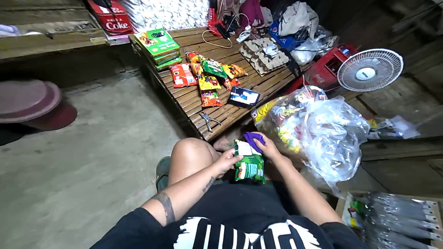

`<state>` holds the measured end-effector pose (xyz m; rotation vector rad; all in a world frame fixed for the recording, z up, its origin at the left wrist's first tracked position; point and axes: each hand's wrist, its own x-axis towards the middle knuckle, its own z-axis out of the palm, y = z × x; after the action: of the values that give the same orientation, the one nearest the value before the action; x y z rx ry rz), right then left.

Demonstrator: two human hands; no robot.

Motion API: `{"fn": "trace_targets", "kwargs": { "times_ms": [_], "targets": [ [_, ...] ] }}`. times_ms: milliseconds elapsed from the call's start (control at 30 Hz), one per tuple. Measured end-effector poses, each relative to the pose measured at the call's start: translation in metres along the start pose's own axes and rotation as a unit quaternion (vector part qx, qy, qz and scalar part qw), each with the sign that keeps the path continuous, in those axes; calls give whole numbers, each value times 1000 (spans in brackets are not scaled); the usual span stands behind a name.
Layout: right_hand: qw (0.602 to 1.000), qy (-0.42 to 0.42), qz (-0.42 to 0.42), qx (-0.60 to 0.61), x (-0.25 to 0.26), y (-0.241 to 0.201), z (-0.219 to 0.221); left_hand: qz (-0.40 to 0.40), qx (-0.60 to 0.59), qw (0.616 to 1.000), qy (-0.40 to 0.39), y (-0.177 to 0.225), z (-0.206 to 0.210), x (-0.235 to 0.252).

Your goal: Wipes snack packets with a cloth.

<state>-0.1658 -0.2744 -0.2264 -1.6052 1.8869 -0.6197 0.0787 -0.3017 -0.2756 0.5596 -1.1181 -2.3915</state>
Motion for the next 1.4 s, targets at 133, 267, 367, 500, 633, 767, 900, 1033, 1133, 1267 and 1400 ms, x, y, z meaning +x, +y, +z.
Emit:
{"fn": "trace_targets", "kwargs": {
  "times_ms": [133,267,367,500,633,767,900,1033,1133,1267,1400],
  "targets": [
    [985,29,88,-143,-12,-2,-30,14,-45,998,51,8,-1,0],
    [976,148,49,-151,-19,-20,-49,13,-110,984,143,13,-3,8],
    [987,133,-46,-76,-16,-38,-37,-27,-89,987,131,11,-1,10],
    [994,-18,-30,-99,-6,-59,22,-44,-137,984,100,5,1,8],
    [981,52,-100,-158,-15,-69,48,3,-226,966,126,7,-3,4],
    [934,44,-280,-217,-34,-74,57,20,-294,941,166,18,-5,1],
    [905,20,-363,-221,-42,-63,55,22,-293,941,167,26,-6,4],
    [895,31,-385,-223,-37,-42,31,44,-252,960,116,26,-7,4],
    [903,43,-370,-214,-39,-31,17,43,-227,969,91,24,-10,5],
    [921,73,-340,-176,-39,-15,-1,16,-209,975,74,22,-9,4],
    [982,99,-104,-122,-46,-2,-21,1,-190,980,62,24,-7,1]
  ]
}}
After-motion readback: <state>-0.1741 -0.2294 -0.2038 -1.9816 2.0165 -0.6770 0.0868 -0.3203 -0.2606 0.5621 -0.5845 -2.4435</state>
